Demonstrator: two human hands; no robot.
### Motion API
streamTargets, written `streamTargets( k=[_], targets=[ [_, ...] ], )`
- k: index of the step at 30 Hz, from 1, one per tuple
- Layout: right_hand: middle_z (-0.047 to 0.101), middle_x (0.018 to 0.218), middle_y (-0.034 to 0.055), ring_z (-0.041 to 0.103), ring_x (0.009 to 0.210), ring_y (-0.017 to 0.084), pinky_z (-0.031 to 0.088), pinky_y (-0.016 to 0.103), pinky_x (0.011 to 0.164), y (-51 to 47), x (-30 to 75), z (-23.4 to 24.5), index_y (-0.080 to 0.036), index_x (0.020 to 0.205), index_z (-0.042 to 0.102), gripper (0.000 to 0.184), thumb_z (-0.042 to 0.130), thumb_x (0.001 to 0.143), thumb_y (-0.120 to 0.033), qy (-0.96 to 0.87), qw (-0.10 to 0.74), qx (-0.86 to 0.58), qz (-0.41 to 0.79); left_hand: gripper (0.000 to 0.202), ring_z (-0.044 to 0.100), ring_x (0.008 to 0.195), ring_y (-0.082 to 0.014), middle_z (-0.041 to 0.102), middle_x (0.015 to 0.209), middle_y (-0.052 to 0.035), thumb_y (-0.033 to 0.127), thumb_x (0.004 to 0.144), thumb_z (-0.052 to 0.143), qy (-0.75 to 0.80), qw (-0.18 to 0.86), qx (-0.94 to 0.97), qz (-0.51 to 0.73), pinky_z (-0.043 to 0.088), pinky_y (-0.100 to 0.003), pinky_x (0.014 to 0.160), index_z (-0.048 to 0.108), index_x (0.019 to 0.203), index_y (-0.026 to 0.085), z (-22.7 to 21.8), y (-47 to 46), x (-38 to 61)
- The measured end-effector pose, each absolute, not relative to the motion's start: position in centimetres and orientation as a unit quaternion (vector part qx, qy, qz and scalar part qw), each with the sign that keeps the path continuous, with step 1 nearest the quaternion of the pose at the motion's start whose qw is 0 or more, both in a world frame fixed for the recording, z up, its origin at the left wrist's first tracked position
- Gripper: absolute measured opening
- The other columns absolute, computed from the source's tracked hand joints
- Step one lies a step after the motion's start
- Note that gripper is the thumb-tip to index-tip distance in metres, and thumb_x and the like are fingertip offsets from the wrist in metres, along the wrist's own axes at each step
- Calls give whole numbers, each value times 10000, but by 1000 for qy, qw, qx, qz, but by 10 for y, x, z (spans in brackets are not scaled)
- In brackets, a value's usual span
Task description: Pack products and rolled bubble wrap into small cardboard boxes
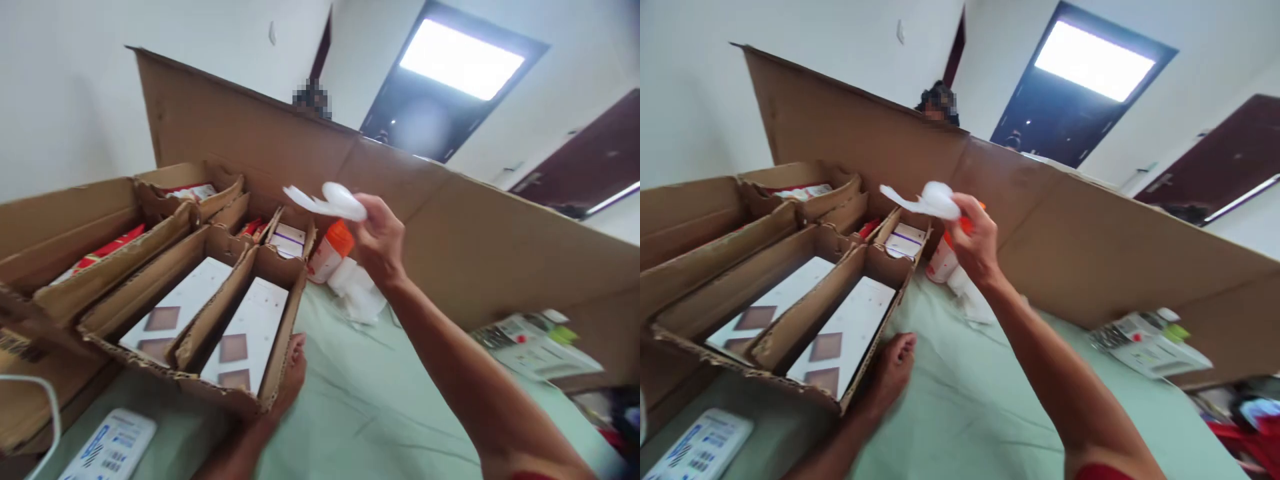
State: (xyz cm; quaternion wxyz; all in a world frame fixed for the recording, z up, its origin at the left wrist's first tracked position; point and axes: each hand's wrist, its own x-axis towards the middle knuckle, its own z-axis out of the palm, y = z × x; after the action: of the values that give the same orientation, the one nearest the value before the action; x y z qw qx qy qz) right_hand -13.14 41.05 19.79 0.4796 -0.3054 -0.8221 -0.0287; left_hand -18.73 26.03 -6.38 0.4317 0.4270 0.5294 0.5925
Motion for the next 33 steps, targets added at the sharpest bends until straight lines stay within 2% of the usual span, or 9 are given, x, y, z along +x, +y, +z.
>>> streamTargets(
  k=[3,7,11,13,18,21,24,30,33],
  targets=[
    [726,1066,56,671,1013,232,509,379,930,405,-25,163,-230,1081,643,248,539,902,-367,-748,505,-421,-90,268,672,952,-207,724,1022,-72,186,819,537,532,419,445,586,535,-335,852,686,1041,215,-64,259,-189],
    [708,1171,126,654,1094,277,487,441,953,430,58,107,-193,1186,626,367,455,864,-240,-724,352,-577,-136,305,688,953,-221,733,1040,-93,246,798,539,544,404,463,571,537,-353,864,693,1056,194,-61,255,-195],
    [748,1072,124,680,963,287,500,404,813,449,88,59,-235,1037,723,361,561,730,-134,-750,241,-610,-87,327,704,965,-233,740,1063,-118,311,806,549,564,405,459,554,551,-357,853,693,1067,175,-61,252,-197],
    [746,1094,129,673,983,279,495,376,785,449,96,43,-235,1053,736,393,572,722,-98,-761,206,-612,-64,339,706,981,-234,738,1085,-121,331,808,568,570,411,452,549,552,-352,861,691,1082,173,-63,251,-198],
    [659,1301,170,596,1183,311,470,436,916,438,117,32,-198,1254,664,485,480,816,-99,-758,206,-617,-51,368,681,1037,-226,705,1155,-128,360,839,562,572,430,447,537,520,-362,929,662,1135,166,-69,250,-201],
    [620,1362,165,558,1253,322,457,488,974,426,126,32,-182,1271,641,460,471,845,-159,-761,223,-607,-50,390,668,1039,-219,687,1162,-124,357,847,559,568,435,438,544,506,-368,938,633,1179,167,-71,250,-200],
    [636,1346,147,566,1261,309,474,485,976,406,123,21,-188,1237,657,435,469,844,-186,-773,232,-589,-41,439,666,990,-211,676,1110,-110,333,831,569,558,427,421,573,505,-380,920,585,1238,168,-70,251,-198],
    [655,1335,123,618,1214,279,504,456,972,326,93,-33,-223,1209,691,367,496,901,-267,-826,221,-519,-12,679,662,951,-192,631,1129,-99,221,835,528,537,414,387,624,502,-382,870,305,1476,215,-67,254,-193],
    [629,1386,117,590,1262,275,488,454,997,292,87,-56,-227,1286,658,383,456,969,-299,-849,197,-489,-16,725,660,952,-191,612,1151,-107,195,831,512,538,413,377,631,501,-369,845,247,1506,220,-65,256,-192]
  ],
)
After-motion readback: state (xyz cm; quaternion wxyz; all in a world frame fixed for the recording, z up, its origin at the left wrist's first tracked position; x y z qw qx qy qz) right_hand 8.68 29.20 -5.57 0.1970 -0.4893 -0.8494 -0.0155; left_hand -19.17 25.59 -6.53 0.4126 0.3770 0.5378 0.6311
